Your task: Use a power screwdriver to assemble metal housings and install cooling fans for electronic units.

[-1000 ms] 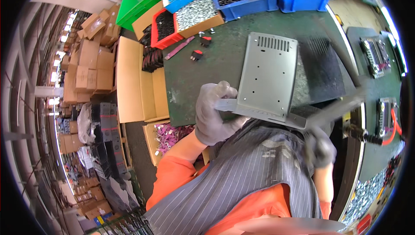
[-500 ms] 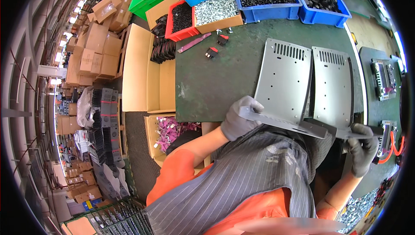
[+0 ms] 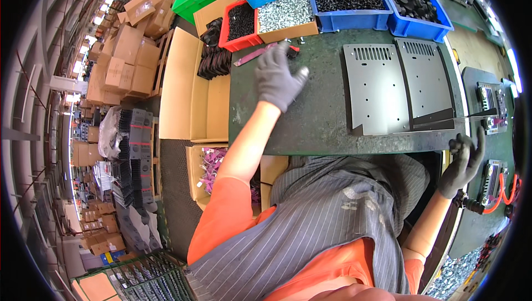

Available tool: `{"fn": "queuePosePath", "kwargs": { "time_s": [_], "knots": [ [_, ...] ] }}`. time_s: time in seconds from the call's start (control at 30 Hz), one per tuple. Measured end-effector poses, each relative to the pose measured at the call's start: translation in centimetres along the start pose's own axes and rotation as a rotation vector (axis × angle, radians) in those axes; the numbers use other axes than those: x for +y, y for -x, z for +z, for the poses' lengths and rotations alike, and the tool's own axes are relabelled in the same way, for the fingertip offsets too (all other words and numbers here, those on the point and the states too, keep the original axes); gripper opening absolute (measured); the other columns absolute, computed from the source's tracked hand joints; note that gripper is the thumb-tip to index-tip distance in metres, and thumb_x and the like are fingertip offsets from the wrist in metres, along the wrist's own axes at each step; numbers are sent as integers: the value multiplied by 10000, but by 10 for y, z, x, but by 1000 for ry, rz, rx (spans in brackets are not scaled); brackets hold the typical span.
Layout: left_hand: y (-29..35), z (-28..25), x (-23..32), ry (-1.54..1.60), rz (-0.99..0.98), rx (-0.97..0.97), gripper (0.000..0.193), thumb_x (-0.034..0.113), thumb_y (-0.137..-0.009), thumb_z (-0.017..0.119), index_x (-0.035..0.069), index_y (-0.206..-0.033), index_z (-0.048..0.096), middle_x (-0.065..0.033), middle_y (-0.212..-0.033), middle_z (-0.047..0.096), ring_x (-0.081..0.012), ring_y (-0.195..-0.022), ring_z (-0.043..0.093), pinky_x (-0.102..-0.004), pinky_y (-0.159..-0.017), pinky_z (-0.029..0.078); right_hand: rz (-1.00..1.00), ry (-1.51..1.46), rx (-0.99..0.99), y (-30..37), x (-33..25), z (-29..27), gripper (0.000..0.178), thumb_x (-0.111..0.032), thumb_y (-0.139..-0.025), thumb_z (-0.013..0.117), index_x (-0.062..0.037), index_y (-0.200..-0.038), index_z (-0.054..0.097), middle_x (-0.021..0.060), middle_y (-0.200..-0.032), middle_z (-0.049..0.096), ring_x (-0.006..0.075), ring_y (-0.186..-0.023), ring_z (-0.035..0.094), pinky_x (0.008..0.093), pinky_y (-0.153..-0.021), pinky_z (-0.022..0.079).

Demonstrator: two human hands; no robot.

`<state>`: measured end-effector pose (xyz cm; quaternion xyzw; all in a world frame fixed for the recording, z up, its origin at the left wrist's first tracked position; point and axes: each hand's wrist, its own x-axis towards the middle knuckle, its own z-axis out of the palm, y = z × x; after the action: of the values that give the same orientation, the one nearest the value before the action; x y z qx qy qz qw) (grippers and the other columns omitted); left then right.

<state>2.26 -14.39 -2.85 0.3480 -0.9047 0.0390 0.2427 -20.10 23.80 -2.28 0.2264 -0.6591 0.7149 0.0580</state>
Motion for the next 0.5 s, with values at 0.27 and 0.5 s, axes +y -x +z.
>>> {"fn": "queuePosePath", "kwargs": {
  "time_s": [0.27, 0.5],
  "knots": [
    [-37, 34, -17, 157, -85, -108, 528, 396, -784, 782, 112, -1201, 628, -129, -1129, 653, -288, -976, 654, -404, -849, 530, 170, -161, -252, 39, -14, 12, 400, -51, -918, 619, 24, -1303, 539, 91, -999, 653, 146, -877, 636, 278, -774, 540],
    [-61, -83, 106, 361, 599, 336, 438, 396, -780, 785, 111, -1098, 693, -38, -888, 675, -218, -798, 660, -342, -673, 539, -226, -27, -313, 6, -100, 45, 337, -55, -791, 736, 4, -1110, 646, 87, -920, 701, 123, -717, 638, 259, -657, 513]
  ]
}}
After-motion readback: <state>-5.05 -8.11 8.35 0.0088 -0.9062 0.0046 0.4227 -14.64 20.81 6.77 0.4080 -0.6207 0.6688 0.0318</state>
